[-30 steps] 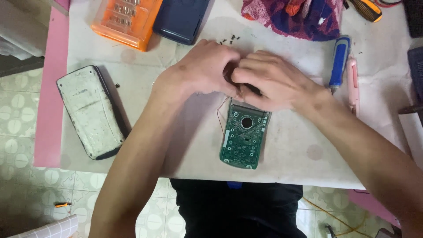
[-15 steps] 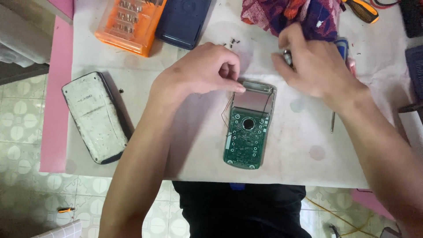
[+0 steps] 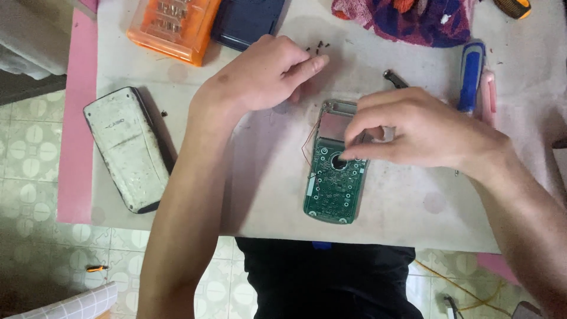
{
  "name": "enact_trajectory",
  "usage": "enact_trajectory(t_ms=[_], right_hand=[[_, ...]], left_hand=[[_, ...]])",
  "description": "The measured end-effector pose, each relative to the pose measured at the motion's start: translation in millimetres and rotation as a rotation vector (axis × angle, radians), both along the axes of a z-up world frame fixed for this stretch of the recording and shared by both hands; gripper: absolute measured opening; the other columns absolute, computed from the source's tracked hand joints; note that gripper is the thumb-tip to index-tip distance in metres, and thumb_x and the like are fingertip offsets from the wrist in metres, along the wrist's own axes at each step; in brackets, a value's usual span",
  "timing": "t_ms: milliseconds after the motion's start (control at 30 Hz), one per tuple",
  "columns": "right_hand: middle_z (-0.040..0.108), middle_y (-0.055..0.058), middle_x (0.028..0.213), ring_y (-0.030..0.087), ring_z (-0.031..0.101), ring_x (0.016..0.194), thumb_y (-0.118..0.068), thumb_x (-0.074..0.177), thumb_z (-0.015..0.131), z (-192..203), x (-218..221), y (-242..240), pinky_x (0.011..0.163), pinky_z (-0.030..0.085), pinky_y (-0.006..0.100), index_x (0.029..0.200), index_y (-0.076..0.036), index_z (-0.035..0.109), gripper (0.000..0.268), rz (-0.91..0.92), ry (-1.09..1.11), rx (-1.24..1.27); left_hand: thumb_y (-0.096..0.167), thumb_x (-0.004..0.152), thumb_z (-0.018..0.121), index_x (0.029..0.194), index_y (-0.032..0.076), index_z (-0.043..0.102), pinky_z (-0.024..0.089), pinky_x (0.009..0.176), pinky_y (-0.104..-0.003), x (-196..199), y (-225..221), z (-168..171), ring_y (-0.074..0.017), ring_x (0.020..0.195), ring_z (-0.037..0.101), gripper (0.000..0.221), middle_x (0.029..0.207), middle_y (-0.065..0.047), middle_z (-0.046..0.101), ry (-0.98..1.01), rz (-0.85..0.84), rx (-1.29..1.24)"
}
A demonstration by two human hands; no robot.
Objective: Disassembling a scientific calculator by removing screws and the back cover, then removing the circuit board to clean the rubber keypad with a small tool.
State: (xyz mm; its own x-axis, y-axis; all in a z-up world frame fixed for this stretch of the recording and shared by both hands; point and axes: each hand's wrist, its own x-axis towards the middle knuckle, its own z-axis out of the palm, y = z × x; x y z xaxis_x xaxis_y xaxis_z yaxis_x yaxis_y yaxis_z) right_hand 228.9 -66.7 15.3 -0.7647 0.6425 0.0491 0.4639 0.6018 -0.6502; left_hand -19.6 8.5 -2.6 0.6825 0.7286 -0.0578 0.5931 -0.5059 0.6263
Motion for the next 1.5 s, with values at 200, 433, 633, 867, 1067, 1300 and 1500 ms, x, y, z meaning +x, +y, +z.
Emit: enact_trajectory(t_ms=[200, 433, 633, 867, 1067, 1300, 1500], right_hand=[[0.06, -0.006, 0.064, 0.012, 0.057, 0.056, -0.031, 0.081, 0.087, -8.8, -4.5, -2.2, 0.058, 0.046, 0.03, 0.089, -0.023, 0.08, 0.013, 0.026, -0.16, -0.036], [0.067, -0.007, 0.069, 0.011, 0.062, 0.06, -0.032, 0.089, 0.078, 1.1, -6.0, -3.3, 0.061, 0.047, 0.032, 0.095, -0.024, 0.082, 0.011, 0.056, -0.267, -0.097], [0.072, -0.014, 0.084, 0.003, 0.054, 0.062, -0.034, 0.093, 0.072, 3.0, 8.9, 4.0, 0.059, 0.048, 0.019, 0.101, -0.03, 0.079, 0.011, -0.016, -0.517, -0.367], [0.062, -0.002, 0.076, 0.011, 0.051, 0.062, -0.019, 0.096, 0.069, 21.9, 36.1, 13.2, 0.053, 0.039, 0.027, 0.098, -0.014, 0.076, 0.009, -0.22, -0.197, -0.46], [0.066, -0.003, 0.07, 0.011, 0.054, 0.058, -0.028, 0.093, 0.075, 14.3, 66.5, 24.6, 0.052, 0.044, 0.026, 0.092, -0.019, 0.086, 0.015, -0.151, -0.514, -0.608], [0.035, 0.0, 0.051, 0.015, 0.033, 0.053, -0.074, 0.093, 0.071, 37.4, 16.0, 6.0, 0.1, 0.031, 0.04, 0.056, -0.012, 0.042, 0.078, -0.246, -0.964, -0.444], [0.031, 0.0, 0.057, 0.018, 0.03, 0.057, -0.065, 0.074, 0.098, 31.0, -4.7, -6.6, 0.057, 0.029, 0.032, 0.058, -0.013, 0.032, 0.085, -0.298, -0.856, -0.312]], left_hand=[[0.03, 0.103, 0.077, 0.065, 0.01, 0.053, 0.034, 0.056, -0.035, 2.2, 1.2, -4.4, -0.0199, 0.052, 0.035, 0.05, 0.055, -0.003, 0.048, 0.042, -0.05, 0.094], [0.01, 0.108, 0.058, 0.069, 0.008, 0.046, 0.035, 0.06, -0.036, -5.3, -0.7, 7.3, -0.0214, 0.055, 0.04, 0.041, 0.06, -0.004, 0.051, 0.04, -0.037, 0.065], [0.015, 0.09, 0.077, 0.114, 0.016, 0.07, 0.043, 0.064, -0.036, -1.2, -3.1, 11.0, -0.0196, 0.063, 0.06, 0.026, 0.077, -0.001, 0.066, -0.057, 0.028, 0.065], [0.02, 0.082, 0.086, 0.106, 0.017, 0.078, 0.041, 0.058, -0.028, 15.6, -13.8, 18.9, -0.0098, 0.063, 0.057, 0.026, 0.08, 0.002, 0.07, 0.006, -0.086, -0.118], [0.037, 0.065, 0.096, 0.119, 0.022, 0.068, 0.04, 0.069, -0.031, 18.4, -21.6, 28.5, -0.0152, 0.081, 0.052, 0.064, 0.095, -0.001, 0.058, 0.194, -0.105, -0.241], [0.058, 0.048, 0.103, 0.115, 0.022, 0.049, 0.032, 0.103, -0.042, 25.9, -33.4, 22.9, -0.0237, 0.116, 0.047, 0.094, 0.122, -0.003, 0.051, 0.379, -0.111, -0.105], [0.067, 0.038, 0.105, 0.108, 0.019, 0.051, 0.032, 0.094, -0.04, 31.3, -36.3, 15.0, -0.0234, 0.105, 0.047, 0.1, 0.111, -0.002, 0.051, 0.452, -0.086, -0.001]])
